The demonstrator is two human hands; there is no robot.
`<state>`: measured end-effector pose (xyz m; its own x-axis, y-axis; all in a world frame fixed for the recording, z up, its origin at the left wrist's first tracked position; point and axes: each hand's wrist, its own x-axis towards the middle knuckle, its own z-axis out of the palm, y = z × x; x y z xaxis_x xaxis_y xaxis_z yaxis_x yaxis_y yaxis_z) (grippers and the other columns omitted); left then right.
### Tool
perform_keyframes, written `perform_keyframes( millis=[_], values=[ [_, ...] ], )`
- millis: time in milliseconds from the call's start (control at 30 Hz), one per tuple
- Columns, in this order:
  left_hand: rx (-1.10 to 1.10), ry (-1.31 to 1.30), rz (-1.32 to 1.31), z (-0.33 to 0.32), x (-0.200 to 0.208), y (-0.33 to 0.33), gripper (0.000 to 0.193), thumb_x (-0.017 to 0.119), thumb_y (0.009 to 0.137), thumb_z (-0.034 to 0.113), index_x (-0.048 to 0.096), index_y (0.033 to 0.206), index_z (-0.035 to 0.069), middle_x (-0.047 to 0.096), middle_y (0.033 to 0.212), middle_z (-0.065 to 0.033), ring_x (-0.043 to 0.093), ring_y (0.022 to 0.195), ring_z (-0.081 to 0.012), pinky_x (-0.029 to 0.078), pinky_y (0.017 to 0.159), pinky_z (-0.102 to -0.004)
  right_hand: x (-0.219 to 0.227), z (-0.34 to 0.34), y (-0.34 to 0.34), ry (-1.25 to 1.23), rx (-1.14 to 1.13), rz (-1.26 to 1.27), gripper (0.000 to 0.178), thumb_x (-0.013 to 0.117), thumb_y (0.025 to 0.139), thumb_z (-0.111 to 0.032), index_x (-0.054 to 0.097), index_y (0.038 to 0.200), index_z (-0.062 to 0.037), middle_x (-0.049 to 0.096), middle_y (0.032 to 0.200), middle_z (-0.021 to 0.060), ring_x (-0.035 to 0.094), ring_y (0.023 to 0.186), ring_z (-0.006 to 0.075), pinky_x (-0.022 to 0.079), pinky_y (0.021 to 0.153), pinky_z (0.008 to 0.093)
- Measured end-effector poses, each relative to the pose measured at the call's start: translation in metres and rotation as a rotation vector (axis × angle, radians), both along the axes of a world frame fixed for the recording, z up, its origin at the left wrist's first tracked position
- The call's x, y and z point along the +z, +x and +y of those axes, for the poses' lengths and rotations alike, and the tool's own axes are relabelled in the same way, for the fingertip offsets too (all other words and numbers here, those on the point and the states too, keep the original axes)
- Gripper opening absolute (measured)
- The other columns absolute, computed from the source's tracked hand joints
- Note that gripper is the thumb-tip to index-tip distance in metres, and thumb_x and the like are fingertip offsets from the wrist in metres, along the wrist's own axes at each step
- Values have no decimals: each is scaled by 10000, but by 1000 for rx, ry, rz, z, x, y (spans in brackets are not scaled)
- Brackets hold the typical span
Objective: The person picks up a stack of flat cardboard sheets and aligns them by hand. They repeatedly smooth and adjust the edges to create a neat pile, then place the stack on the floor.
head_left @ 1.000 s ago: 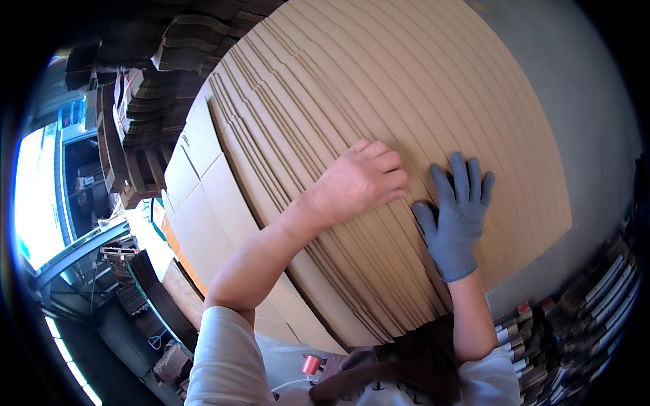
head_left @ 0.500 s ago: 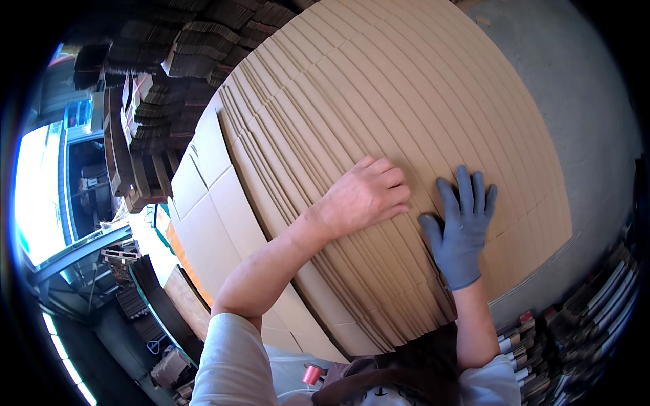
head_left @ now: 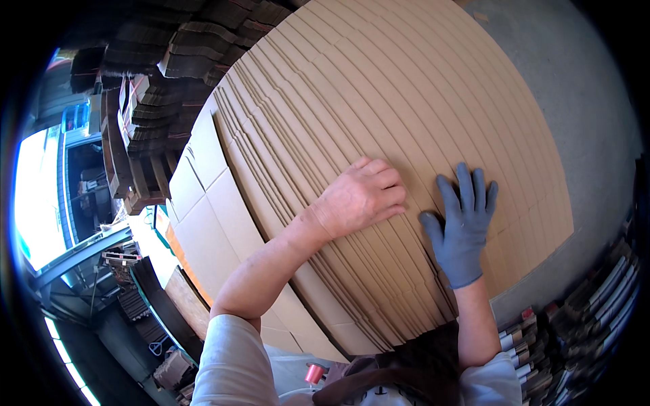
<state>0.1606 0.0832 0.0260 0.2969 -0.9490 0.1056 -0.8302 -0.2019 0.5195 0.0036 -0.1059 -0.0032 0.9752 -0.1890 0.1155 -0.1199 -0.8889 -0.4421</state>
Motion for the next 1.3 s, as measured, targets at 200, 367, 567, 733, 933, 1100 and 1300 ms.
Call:
perform_keyframes(
  millis=[200,367,567,733,933,1100,1300],
  values=[
    [15,3,7,1,3,0,207,809,827,246,647,870,123,611,954,-22,590,968,-254,481,866,-394,6,0,4,17,1,34,648,813,792,-340,601,1360,-109,434,1550,191,396,1393,491,242,1153,719],
    [24,8,35,0,2,0,217,815,825,248,645,863,120,607,945,-32,588,947,-267,479,867,-401,0,-1,1,8,-5,-15,601,797,809,-322,613,1345,-123,458,1525,182,407,1383,473,249,1151,707],
    [28,-11,43,0,-1,-1,216,819,822,248,650,866,120,605,933,-31,588,937,-268,477,877,-397,2,-3,0,-12,0,-2,601,792,812,-324,606,1348,-122,459,1511,188,405,1383,471,252,1132,716],
    [35,0,25,2,1,1,205,819,815,241,658,874,129,608,939,-31,590,944,-265,475,871,-391,18,18,4,45,-15,153,704,767,842,-383,539,1451,-115,379,1597,227,316,1469,500,159,1185,716],
    [21,-39,-36,1,6,-2,191,820,799,237,668,874,149,618,973,6,588,976,-227,471,873,-377,7,21,0,5,-49,55,808,861,710,-392,565,1412,-125,412,1561,225,373,1428,486,182,1157,756],
    [9,-8,-27,6,3,-4,189,816,799,237,658,862,158,601,953,10,579,965,-218,477,873,-370,5,21,1,-3,-39,54,797,837,740,-415,553,1431,-135,395,1580,227,369,1432,493,174,1160,754],
    [6,10,-22,7,3,-3,198,806,818,256,644,866,154,581,936,-8,577,956,-223,485,856,-371,5,19,0,-9,-37,68,781,820,761,-429,550,1437,-145,388,1590,218,367,1434,495,176,1159,751]
  ],
)
